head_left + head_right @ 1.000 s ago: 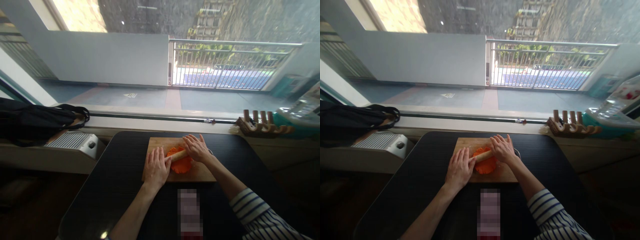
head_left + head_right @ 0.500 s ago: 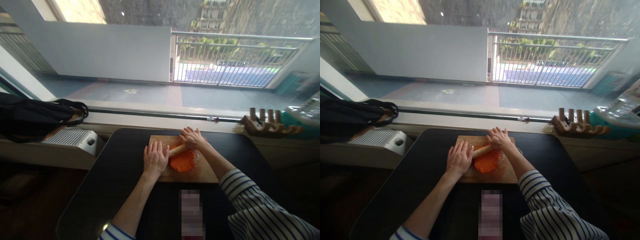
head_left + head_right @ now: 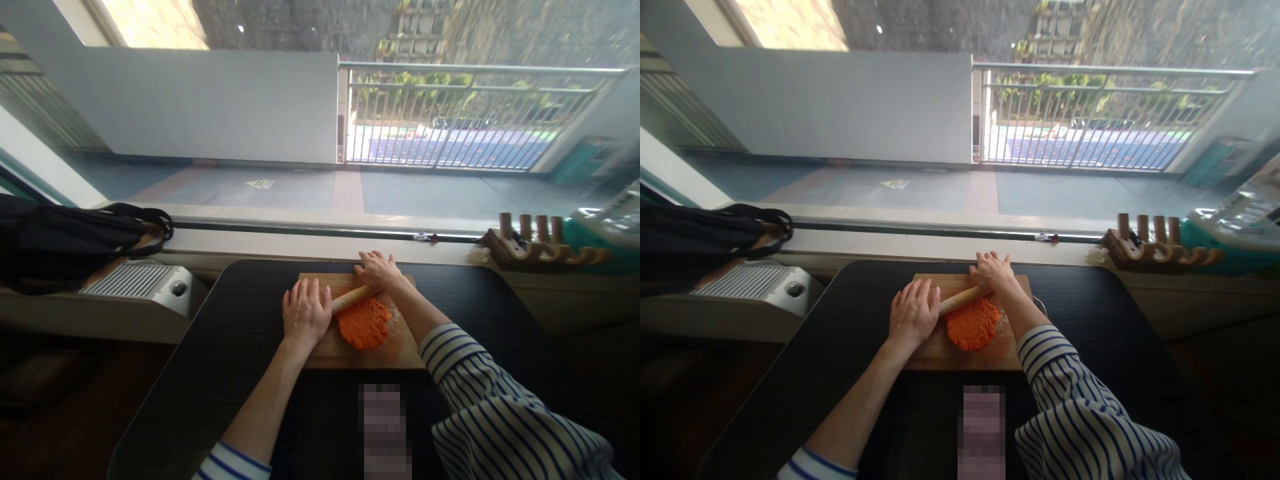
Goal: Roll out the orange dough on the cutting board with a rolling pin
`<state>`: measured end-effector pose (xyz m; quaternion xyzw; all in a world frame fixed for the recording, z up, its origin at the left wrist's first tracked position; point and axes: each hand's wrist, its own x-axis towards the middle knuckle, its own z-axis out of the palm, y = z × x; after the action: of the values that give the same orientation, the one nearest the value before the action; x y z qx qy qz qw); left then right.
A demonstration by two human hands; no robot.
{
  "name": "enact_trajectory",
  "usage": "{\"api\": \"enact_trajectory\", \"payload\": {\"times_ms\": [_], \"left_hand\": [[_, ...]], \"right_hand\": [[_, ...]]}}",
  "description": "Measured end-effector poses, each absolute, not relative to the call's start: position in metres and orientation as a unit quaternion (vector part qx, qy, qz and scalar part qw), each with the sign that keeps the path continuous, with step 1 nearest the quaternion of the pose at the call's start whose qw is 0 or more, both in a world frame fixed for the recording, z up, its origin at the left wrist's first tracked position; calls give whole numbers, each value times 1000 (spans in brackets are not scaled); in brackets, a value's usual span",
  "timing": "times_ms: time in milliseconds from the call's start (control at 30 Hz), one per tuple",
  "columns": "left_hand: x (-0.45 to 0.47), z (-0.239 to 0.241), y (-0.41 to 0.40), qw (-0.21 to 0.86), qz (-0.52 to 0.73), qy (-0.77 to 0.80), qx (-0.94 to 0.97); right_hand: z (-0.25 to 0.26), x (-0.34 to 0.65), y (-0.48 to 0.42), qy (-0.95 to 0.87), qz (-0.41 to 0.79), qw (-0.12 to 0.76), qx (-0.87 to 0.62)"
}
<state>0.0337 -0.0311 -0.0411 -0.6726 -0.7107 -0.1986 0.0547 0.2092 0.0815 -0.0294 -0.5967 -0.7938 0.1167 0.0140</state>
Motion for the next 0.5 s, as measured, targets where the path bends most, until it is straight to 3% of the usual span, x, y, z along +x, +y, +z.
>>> {"api": "enact_trajectory", "payload": {"times_ms": [500], "left_hand": [[33, -43, -45, 41, -146, -657, -739]], "right_hand": [[-28, 233, 34, -811, 74, 28, -580]]}}
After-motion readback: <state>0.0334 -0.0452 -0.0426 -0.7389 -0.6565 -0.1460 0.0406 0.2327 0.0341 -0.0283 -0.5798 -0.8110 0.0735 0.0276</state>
